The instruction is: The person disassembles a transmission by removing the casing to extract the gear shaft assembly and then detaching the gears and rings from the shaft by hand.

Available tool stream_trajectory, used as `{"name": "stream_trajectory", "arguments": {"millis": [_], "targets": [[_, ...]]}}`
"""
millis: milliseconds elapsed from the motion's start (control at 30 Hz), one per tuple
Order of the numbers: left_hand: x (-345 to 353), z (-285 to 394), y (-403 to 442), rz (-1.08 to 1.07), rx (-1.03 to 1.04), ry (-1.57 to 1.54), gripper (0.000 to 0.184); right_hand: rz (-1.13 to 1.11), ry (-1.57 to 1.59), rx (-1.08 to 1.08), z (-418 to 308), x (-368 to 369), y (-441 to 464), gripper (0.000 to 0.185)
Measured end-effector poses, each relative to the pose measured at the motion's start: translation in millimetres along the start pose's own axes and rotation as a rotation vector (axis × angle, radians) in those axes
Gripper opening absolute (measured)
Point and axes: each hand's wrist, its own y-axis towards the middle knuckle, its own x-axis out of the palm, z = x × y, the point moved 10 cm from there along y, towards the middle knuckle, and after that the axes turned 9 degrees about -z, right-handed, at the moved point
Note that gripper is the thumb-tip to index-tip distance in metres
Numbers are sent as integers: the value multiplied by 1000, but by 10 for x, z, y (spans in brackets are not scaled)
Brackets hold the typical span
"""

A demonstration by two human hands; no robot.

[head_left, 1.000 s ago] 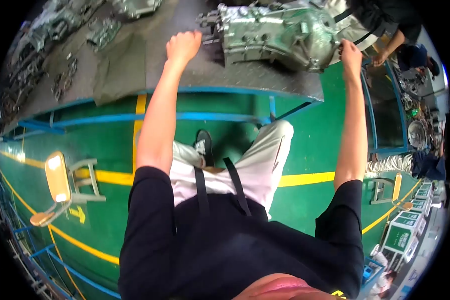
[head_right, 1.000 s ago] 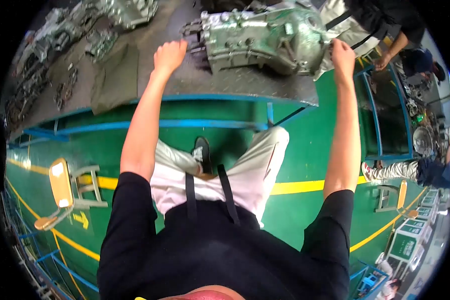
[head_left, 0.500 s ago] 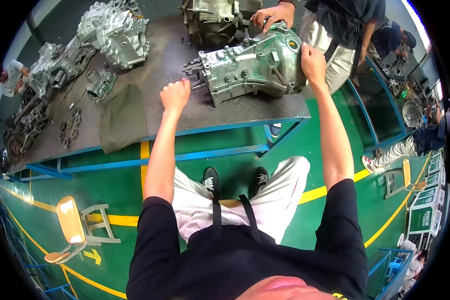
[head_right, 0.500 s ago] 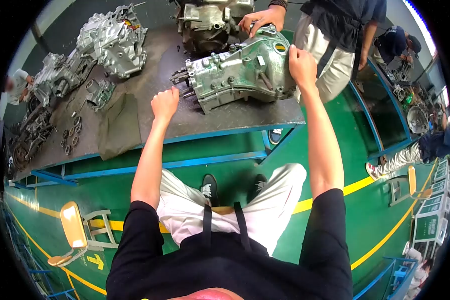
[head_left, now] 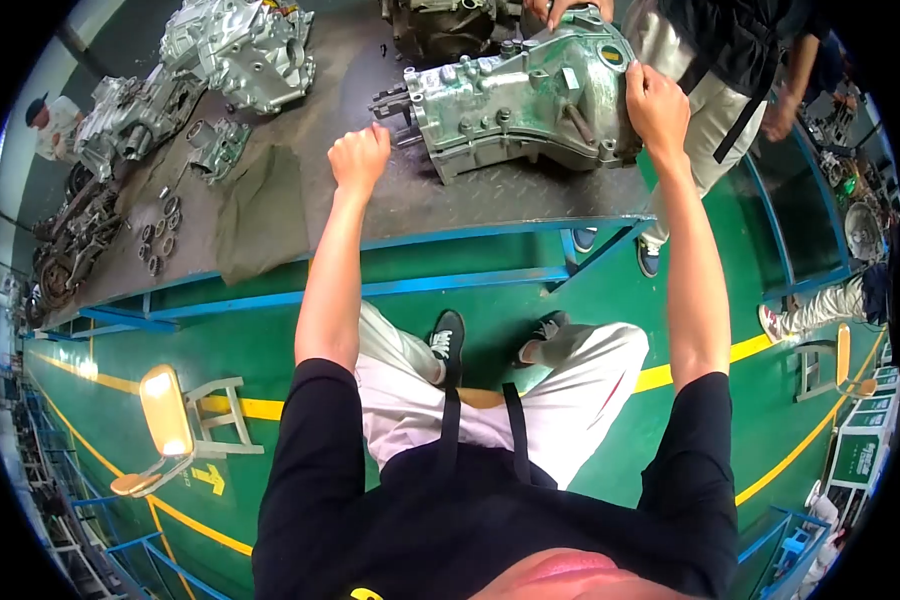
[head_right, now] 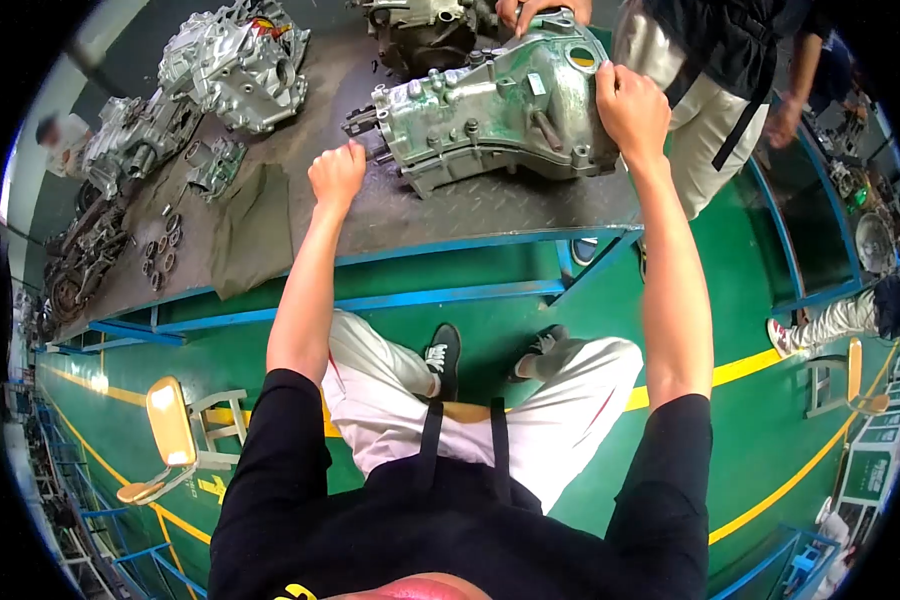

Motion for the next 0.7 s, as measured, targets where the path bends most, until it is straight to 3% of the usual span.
{"name": "stream_trajectory", "arguments": {"millis": [367,700], "targets": [[279,-70,199,-177,-40,-77,49,-8,-56,34,1,-18,-25,42],[232,-97,216,-161,-44,-157,49,59,-65,-6,-74,-106,-147,40]]}}
